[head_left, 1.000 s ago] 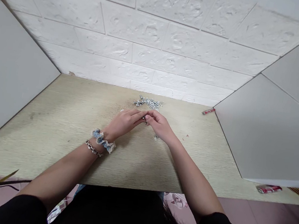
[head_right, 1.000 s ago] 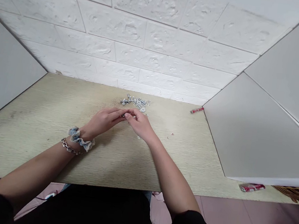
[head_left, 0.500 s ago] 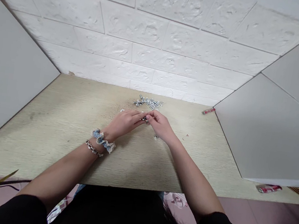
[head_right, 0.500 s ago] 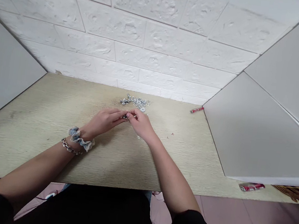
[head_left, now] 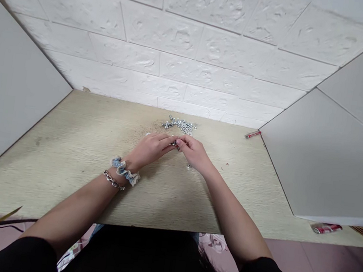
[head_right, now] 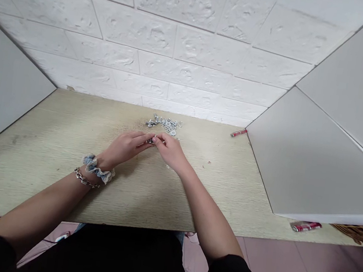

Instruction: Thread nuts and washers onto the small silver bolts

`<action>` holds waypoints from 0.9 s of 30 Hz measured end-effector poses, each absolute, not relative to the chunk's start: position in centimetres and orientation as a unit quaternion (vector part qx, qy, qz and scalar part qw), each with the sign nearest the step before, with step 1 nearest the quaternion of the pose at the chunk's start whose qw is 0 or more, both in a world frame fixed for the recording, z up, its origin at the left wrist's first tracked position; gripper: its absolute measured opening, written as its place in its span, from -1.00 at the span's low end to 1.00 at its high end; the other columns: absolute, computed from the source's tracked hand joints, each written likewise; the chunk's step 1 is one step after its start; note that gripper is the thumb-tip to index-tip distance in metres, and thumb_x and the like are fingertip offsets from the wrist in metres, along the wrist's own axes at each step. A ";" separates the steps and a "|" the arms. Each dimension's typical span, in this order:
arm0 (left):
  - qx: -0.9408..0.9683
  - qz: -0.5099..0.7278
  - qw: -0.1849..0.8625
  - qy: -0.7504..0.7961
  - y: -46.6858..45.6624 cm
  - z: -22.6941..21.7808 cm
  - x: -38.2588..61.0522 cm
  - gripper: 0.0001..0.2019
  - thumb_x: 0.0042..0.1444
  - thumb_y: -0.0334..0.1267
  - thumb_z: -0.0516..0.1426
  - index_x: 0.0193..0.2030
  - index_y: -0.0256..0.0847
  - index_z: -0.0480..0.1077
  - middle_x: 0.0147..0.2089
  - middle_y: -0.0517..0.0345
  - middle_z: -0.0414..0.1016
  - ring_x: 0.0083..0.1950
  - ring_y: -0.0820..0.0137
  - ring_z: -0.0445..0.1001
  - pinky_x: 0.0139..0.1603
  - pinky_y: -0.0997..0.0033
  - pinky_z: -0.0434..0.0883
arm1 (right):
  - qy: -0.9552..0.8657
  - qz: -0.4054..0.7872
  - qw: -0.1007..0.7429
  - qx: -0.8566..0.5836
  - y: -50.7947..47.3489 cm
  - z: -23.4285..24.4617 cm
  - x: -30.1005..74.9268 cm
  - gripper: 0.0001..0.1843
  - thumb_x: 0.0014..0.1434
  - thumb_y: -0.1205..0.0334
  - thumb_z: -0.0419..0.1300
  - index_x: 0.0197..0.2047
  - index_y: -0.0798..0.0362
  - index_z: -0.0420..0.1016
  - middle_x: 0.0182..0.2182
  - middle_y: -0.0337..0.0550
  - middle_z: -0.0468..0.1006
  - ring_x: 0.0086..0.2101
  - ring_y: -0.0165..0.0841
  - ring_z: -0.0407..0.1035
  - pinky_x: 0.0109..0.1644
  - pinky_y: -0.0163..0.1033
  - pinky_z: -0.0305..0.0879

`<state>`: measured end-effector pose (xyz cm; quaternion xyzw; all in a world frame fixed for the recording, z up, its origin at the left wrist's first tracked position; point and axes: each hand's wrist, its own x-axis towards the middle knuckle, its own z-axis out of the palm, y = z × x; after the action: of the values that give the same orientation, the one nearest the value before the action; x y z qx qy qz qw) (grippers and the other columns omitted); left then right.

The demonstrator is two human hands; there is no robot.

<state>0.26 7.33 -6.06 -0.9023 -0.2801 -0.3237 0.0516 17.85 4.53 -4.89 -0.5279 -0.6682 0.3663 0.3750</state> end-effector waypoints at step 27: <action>-0.905 -0.320 0.031 -0.280 7.1 -5.8 0.4 -0.72 0.25 -0.17 0.00 -0.04 -0.26 0.39 -0.23 0.05 0.55 -0.28 0.44 0.50 -0.32 0.50 0.38 | -0.685 0.341 0.373 -0.524 4.4 -5.0 17.7 -0.62 0.22 -0.06 -0.07 -0.40 0.03 0.32 -0.45 -0.26 0.41 -0.35 -0.39 0.30 -0.24 -0.27 0.17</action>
<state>0.37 7.15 -5.78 -0.9046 -0.2804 -0.3197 0.0307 17.66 4.45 -5.01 -0.5242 -0.6855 0.3414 0.3725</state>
